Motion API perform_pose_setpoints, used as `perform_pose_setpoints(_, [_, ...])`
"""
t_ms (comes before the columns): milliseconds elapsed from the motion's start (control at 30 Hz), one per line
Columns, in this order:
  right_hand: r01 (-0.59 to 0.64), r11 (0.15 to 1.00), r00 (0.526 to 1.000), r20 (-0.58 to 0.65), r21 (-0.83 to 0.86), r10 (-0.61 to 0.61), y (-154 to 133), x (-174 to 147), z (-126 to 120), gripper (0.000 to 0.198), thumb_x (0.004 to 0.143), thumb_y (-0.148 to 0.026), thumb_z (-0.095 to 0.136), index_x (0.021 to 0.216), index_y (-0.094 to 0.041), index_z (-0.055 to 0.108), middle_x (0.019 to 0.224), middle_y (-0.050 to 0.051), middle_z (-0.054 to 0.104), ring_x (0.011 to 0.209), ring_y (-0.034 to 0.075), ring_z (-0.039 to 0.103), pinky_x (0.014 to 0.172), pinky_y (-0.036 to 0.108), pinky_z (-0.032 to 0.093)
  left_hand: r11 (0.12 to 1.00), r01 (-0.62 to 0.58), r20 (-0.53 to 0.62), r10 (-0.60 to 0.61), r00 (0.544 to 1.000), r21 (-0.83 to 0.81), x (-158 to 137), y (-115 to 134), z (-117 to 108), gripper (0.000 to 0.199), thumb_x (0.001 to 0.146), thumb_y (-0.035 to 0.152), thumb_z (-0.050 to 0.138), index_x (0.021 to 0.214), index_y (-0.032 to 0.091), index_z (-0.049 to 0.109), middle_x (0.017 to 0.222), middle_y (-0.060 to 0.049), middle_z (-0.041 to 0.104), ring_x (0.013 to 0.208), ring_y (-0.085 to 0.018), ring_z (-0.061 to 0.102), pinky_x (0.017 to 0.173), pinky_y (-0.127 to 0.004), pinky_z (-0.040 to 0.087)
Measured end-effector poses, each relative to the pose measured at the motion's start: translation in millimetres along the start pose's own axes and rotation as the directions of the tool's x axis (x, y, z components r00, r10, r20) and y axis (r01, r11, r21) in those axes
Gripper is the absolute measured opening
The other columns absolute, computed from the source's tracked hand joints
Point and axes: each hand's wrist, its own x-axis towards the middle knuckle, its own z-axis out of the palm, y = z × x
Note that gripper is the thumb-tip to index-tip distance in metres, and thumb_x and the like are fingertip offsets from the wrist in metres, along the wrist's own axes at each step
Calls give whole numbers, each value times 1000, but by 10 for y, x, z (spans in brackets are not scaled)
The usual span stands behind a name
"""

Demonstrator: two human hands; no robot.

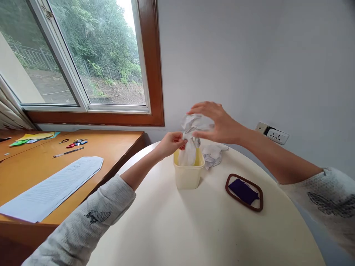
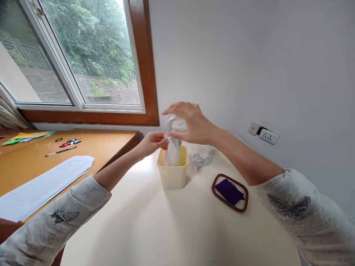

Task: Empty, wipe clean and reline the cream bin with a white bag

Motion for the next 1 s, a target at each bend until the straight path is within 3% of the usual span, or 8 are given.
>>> perform_pose_setpoints(67, [-187, 976, 965, -164, 108, 203, 78, -63, 0, 37, 83, -41, 48, 116, -23, 49, 121, 7, 50, 114, 24, 42, 95, 46, 30, 1000, -11, -5, 11, 1000, -29, -39, -32, -42, 27, 74, 37, 63, 79, 11, 60, 67, -2, 60, 66, -12, 58, 70, -31, 49])
perform_pose_setpoints(133, [-413, 868, 863, -188, 276, 470, 192, -135, 52, 40, 83, -45, 46, 118, -25, 46, 122, 7, 49, 114, 24, 43, 92, 44, 37, 999, -15, -2, 15, 1000, -34, -72, -56, -67, 26, 75, 36, 63, 85, 12, 61, 75, -4, 63, 72, -13, 59, 76, -34, 49])
perform_pose_setpoints(233, [-685, 492, 656, 160, 537, 738, 299, -235, 182, 57, 77, -55, 51, 125, -28, 38, 125, 9, 47, 111, 25, 47, 80, 39, 49, 1000, 3, 16, -3, 1000, -27, -105, -60, -72, 26, 75, 35, 63, 88, 12, 62, 81, -6, 64, 79, -17, 61, 82, -38, 48])
perform_pose_setpoints(300, [-739, 248, 591, 424, 627, 686, 278, -278, 269, 63, 74, -58, 54, 127, -30, 35, 126, 10, 47, 106, 24, 52, 75, 38, 53, 1000, 17, 66, -15, 998, -18, -123, -37, -63, 27, 75, 34, 64, 89, 12, 63, 83, -7, 65, 84, -19, 62, 85, -39, 47])
perform_pose_setpoints(400, [-687, 115, 664, 555, 718, 501, 168, -292, 385, 59, 72, -48, 62, 124, -35, 38, 121, 5, 52, 96, 20, 58, 75, 37, 53, 999, 41, 187, -37, 982, -16, -167, 30, -59, 31, 72, 32, 67, 97, 13, 63, 92, -9, 66, 93, -21, 60, 89, -40, 44])
perform_pose_setpoints(500, [-612, 166, 746, 495, 773, 445, 96, -262, 492, 44, 69, -35, 67, 111, -30, 54, 107, 2, 61, 89, 17, 59, 78, 35, 50, 992, 102, 236, -82, 968, -72, -229, 112, -91, 44, 70, 36, 69, 108, 16, 59, 103, -11, 63, 98, -23, 58, 89, -41, 44])
perform_pose_setpoints(667, [-533, 265, 789, 360, 804, 498, 78, -211, 593, 20, 62, -23, 66, 81, -19, 65, 85, 1, 66, 83, 16, 58, 76, 30, 46, 923, 238, 372, -116, 921, -301, -304, 210, -231, 71, 62, 56, 68, 119, 17, 50, 118, -16, 55, 108, -29, 52, 88, -47, 44])
perform_pose_setpoints(1000, [-390, 13, 682, 280, 921, 676, 111, -226, 393, 15, 64, -25, 55, 63, -19, 68, 68, 1, 63, 68, 14, 56, 62, 25, 46, 798, 332, 261, -227, 938, -503, -341, 507, -351, 69, 71, 70, 46, 116, 18, 52, 114, -14, 59, 104, -31, 56, 83, -48, 47])
